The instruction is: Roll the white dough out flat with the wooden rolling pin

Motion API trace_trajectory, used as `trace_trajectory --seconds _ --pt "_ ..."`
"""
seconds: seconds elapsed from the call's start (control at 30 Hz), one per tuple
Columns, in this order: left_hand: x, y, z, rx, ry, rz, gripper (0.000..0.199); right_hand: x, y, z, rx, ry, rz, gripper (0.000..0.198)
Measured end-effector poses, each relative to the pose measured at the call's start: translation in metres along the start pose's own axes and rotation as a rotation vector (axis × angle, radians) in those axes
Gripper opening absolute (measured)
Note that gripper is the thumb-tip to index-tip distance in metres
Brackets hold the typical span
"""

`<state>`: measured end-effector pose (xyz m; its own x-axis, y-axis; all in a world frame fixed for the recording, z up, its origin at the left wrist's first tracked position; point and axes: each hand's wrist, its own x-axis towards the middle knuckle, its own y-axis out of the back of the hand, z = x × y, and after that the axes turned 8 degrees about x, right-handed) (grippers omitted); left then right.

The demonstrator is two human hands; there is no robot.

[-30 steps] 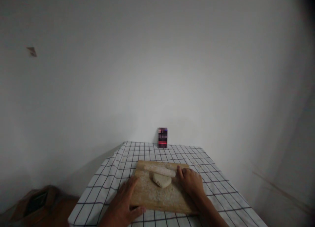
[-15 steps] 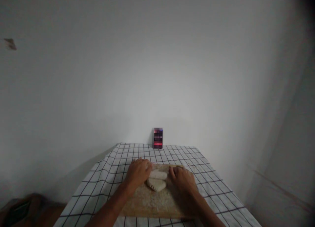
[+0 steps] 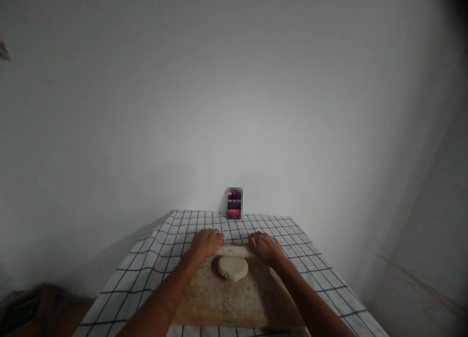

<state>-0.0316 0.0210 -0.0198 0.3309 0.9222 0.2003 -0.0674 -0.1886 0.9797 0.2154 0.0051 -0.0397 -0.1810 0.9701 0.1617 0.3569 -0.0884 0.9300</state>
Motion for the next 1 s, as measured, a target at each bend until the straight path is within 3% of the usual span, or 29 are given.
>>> trace_trajectory --seconds 0.17,0.47,0.67,0.83,1.0 --pt "-0.017 0.003 0.005 0.046 -0.042 0.018 0.027 -0.020 -0.004 -0.005 0.005 -0.007 0.019 0.046" --pt "-0.070 -0.003 0.028 0.002 -0.027 0.244 0.045 -0.077 0.004 -0.036 0.087 -0.040 0.115 0.053" --pt "-0.099 0.002 0.040 -0.056 0.061 0.220 0.047 -0.101 -0.005 -0.036 0.074 -0.053 0.137 0.051" --pt "-0.102 0.000 0.039 -0.094 0.075 0.206 0.048 -0.096 -0.002 -0.037 0.089 -0.022 0.133 0.052" --pt "-0.073 -0.006 0.029 -0.021 -0.001 0.199 0.043 -0.065 0.004 -0.035 0.044 -0.053 0.133 0.050"
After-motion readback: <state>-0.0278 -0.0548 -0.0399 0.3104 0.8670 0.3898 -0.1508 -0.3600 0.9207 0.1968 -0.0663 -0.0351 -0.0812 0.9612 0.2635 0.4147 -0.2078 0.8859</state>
